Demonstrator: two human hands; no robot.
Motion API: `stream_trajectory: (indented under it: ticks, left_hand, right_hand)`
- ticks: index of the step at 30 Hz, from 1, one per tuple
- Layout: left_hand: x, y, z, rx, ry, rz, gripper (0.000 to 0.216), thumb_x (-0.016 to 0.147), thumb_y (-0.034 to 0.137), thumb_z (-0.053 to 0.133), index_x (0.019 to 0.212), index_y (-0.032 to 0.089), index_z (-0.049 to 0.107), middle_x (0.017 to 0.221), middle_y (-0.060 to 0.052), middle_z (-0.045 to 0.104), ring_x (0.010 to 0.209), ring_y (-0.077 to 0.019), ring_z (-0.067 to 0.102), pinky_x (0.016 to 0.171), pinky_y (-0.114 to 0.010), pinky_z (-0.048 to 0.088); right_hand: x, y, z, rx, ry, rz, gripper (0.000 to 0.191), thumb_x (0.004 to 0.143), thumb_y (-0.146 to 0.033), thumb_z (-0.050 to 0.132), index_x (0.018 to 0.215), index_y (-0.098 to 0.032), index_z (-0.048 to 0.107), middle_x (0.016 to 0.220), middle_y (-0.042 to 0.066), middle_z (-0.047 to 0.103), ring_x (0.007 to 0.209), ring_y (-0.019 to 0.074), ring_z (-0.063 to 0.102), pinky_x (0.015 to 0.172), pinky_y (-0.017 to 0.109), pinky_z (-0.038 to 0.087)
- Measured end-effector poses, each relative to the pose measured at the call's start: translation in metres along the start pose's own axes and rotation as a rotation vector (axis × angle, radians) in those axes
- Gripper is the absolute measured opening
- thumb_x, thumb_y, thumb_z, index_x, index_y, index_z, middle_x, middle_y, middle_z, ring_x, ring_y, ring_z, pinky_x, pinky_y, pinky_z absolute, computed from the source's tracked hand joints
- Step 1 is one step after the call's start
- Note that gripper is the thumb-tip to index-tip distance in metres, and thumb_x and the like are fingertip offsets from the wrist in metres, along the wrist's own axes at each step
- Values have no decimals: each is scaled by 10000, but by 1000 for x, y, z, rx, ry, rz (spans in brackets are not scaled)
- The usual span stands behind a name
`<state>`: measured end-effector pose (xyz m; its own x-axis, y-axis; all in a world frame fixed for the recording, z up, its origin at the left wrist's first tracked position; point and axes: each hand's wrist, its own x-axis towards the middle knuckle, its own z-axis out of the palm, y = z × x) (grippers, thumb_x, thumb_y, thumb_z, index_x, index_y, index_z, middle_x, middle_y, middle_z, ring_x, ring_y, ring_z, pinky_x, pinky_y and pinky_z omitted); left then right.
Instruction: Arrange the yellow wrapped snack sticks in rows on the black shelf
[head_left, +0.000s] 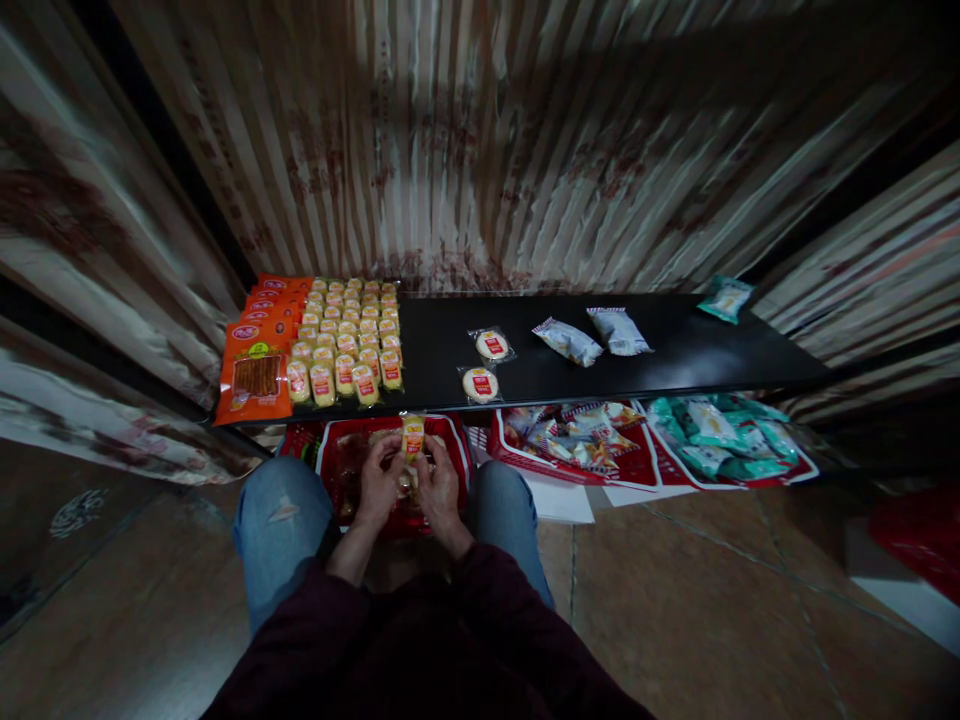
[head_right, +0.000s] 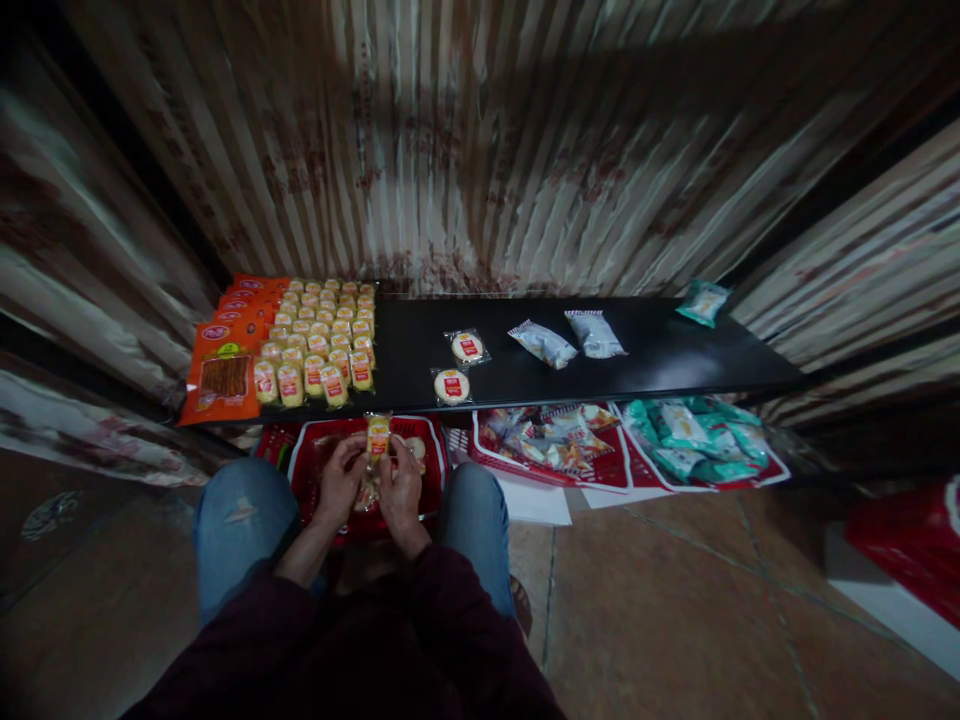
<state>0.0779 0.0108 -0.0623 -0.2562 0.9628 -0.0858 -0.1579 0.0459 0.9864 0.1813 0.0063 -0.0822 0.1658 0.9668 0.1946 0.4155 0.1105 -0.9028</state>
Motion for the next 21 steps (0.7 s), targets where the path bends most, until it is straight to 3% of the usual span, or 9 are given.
stream_trajectory:
  ticks: [13,21]
  left_hand:
    - [25,35,-1,311,66,245,347,737,167,555,1057,237,669,931,-52,599,864,-186,569,839,-319,449]
    - [49,51,2,373,153,286,337,691,134,545,974,235,696,784,-32,594,834,-203,549,925,-345,395]
  right_hand:
    - [50,-38,7,4,33,-56,329,862,-261,468,1155,-177,590,1127,97,651,1021,209,595,940,367,445]
    - [81,-39,23,15,2,-105,336,853,-239,474,1164,-175,584,1151,97,639,1050,208,589,963,373,437]
